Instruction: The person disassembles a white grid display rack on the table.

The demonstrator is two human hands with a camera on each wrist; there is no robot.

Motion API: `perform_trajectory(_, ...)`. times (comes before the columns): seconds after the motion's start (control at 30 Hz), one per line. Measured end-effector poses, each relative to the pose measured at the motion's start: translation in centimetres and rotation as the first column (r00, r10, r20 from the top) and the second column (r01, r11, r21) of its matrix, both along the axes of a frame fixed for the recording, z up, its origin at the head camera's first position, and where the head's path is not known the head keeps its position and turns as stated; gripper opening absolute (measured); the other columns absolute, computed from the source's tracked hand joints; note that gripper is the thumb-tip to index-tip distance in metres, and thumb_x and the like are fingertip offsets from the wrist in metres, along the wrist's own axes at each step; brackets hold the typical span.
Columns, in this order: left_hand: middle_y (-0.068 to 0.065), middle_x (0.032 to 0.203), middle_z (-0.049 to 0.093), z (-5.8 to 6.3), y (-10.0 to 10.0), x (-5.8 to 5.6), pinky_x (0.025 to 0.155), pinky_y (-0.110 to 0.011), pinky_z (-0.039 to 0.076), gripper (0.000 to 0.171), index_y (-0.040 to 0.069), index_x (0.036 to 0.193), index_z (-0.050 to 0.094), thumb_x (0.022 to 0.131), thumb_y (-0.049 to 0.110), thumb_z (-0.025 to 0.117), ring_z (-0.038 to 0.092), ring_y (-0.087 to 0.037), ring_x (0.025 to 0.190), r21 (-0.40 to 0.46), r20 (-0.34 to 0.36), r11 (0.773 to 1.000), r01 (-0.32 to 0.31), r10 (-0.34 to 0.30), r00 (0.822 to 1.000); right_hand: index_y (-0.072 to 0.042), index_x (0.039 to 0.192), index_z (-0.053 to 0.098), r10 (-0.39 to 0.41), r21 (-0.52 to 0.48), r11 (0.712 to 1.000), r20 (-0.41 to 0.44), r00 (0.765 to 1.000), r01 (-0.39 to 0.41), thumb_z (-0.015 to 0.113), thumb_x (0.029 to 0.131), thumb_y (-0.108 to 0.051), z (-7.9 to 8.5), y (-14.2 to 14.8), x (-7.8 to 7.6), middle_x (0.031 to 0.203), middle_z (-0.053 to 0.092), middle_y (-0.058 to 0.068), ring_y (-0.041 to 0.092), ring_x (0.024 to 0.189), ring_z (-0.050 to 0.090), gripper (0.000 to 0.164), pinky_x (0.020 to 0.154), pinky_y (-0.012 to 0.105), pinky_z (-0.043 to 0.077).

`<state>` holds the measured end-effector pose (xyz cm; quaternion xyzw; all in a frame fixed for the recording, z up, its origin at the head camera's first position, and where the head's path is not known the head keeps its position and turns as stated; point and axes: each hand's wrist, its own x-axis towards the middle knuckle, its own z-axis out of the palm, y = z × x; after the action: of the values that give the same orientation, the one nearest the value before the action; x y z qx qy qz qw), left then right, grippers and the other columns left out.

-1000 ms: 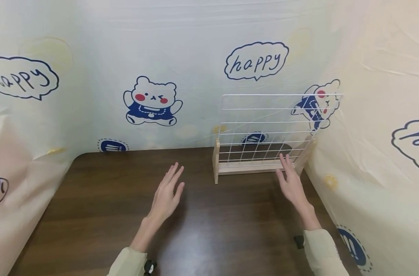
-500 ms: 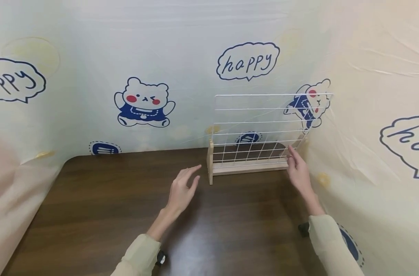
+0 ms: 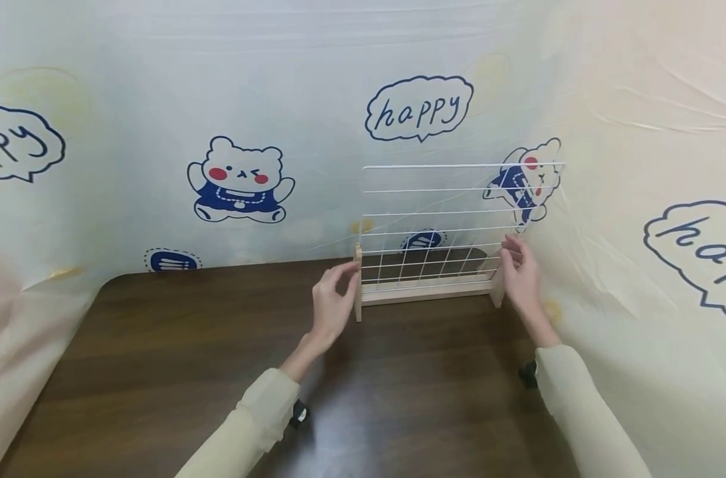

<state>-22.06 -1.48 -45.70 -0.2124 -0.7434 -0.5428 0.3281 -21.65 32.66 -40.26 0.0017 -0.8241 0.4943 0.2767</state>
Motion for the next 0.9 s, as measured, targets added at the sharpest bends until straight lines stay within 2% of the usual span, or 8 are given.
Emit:
perform_trajectory(0.1, -0.009, 0.095, 0.072, 1.0, 0.4, -1.4, 0.074, -0.032, 0.053, 0.015, -0.001, 0.104, 0.070, 0.089, 0.001, 0.067, 0.066, -0.021, 0.083, 0.102, 0.027, 0.995, -0.015, 0.012, 1.000, 0.013, 0.127, 0.050, -0.053, -0.039, 0.998, -0.016, 0.998, 0.052, 0.048, 0.097, 0.000, 0.3, 0.6, -0.6, 0.117, 0.055, 0.033, 0.023, 0.096, 0.058, 0.032, 0.086, 0.022, 0.048)
perform_trajectory(0.2, -0.010, 0.097, 0.071, 2.1, 0.6, -2.8, 0.075, -0.038, 0.055, 0.015, -0.001, 0.105, 0.070, 0.091, 0.004, 0.067, 0.067, -0.022, 0.085, 0.173, 0.077, 0.985, -0.024, 0.011, 0.997, 0.012, 0.129, 0.048, -0.065, -0.080, 0.995, 0.021, 0.998, 0.066, 0.048, 0.098, -0.001, 1.0, 1.0, -0.9, 0.120, 0.055, 0.032, 0.019, 0.096, 0.056, 0.034, 0.088, 0.023, 0.049)
perform_trajectory(0.33, -0.010, 0.100, 0.070, 3.6, 0.9, -4.2, 0.081, -0.040, 0.055, 0.018, 0.001, 0.108, 0.069, 0.092, 0.007, 0.066, 0.066, -0.022, 0.092, 0.209, 0.149, 0.978, -0.026, -0.006, 0.989, 0.012, 0.132, 0.045, -0.067, -0.107, 0.991, 0.087, 0.994, 0.076, 0.047, 0.098, 0.000, 1.8, 1.5, -1.1, 0.125, 0.053, 0.031, 0.028, 0.107, 0.054, 0.036, 0.098, 0.032, 0.046)
perform_trajectory(0.43, -0.009, 0.102, 0.070, 4.2, 1.2, -4.8, 0.083, -0.035, 0.055, 0.019, 0.002, 0.110, 0.069, 0.092, 0.009, 0.066, 0.066, -0.020, 0.093, 0.214, 0.196, 0.977, -0.019, -0.024, 0.980, 0.012, 0.136, 0.041, -0.073, -0.116, 0.989, 0.116, 0.991, 0.087, 0.045, 0.099, 0.001, 2.2, 1.9, -1.3, 0.129, 0.049, 0.031, 0.036, 0.118, 0.049, 0.039, 0.105, 0.038, 0.040)
perform_trajectory(0.53, -0.008, 0.101, 0.070, 4.5, 1.4, -5.2, 0.079, -0.030, 0.055, 0.019, 0.002, 0.109, 0.069, 0.093, 0.012, 0.066, 0.065, -0.019, 0.092, 0.217, 0.223, 0.976, -0.031, -0.019, 0.975, 0.013, 0.139, 0.036, -0.060, -0.131, 0.989, 0.120, 0.991, 0.076, 0.042, 0.099, 0.001, 2.5, 2.0, -1.8, 0.134, 0.044, 0.033, 0.041, 0.126, 0.042, 0.042, 0.110, 0.042, 0.034)
perform_trajectory(0.67, -0.013, 0.098, 0.070, 5.0, 1.6, -5.5, 0.075, -0.036, 0.052, 0.017, -0.001, 0.105, 0.070, 0.092, 0.009, 0.067, 0.065, -0.025, 0.090, 0.231, 0.218, 0.972, -0.029, -0.023, 0.976, 0.012, 0.142, 0.031, -0.051, -0.136, 0.989, 0.110, 0.993, 0.066, 0.038, 0.100, 0.001, 2.2, 2.6, -2.8, 0.137, 0.040, 0.034, 0.043, 0.129, 0.038, 0.044, 0.111, 0.043, 0.031)
perform_trajectory(0.73, -0.015, 0.097, 0.070, 5.0, 1.6, -5.8, 0.072, -0.033, 0.050, 0.016, -0.002, 0.104, 0.071, 0.091, 0.008, 0.067, 0.065, -0.027, 0.088, 0.238, 0.226, 0.971, -0.011, -0.044, 0.973, 0.012, 0.142, 0.029, -0.046, -0.146, 0.987, 0.114, 0.992, 0.063, 0.037, 0.101, 0.000, 2.1, 2.8, -3.4, 0.136, 0.039, 0.034, 0.042, 0.128, 0.038, 0.044, 0.110, 0.043, 0.033)
perform_trajectory(0.9, -0.013, 0.090, 0.071, 4.6, 1.5, -7.0, 0.061, -0.016, 0.047, 0.014, -0.001, 0.099, 0.072, 0.090, 0.009, 0.069, 0.066, -0.024, 0.082, 0.219, 0.264, 0.976, 0.008, -0.067, 0.962, 0.012, 0.137, 0.031, -0.042, -0.207, 0.976, 0.103, 0.994, 0.062, 0.036, 0.101, 0.001, 2.2, 3.1, -4.3, 0.120, 0.047, 0.019, 0.025, 0.112, 0.047, 0.038, 0.103, 0.042, 0.040)
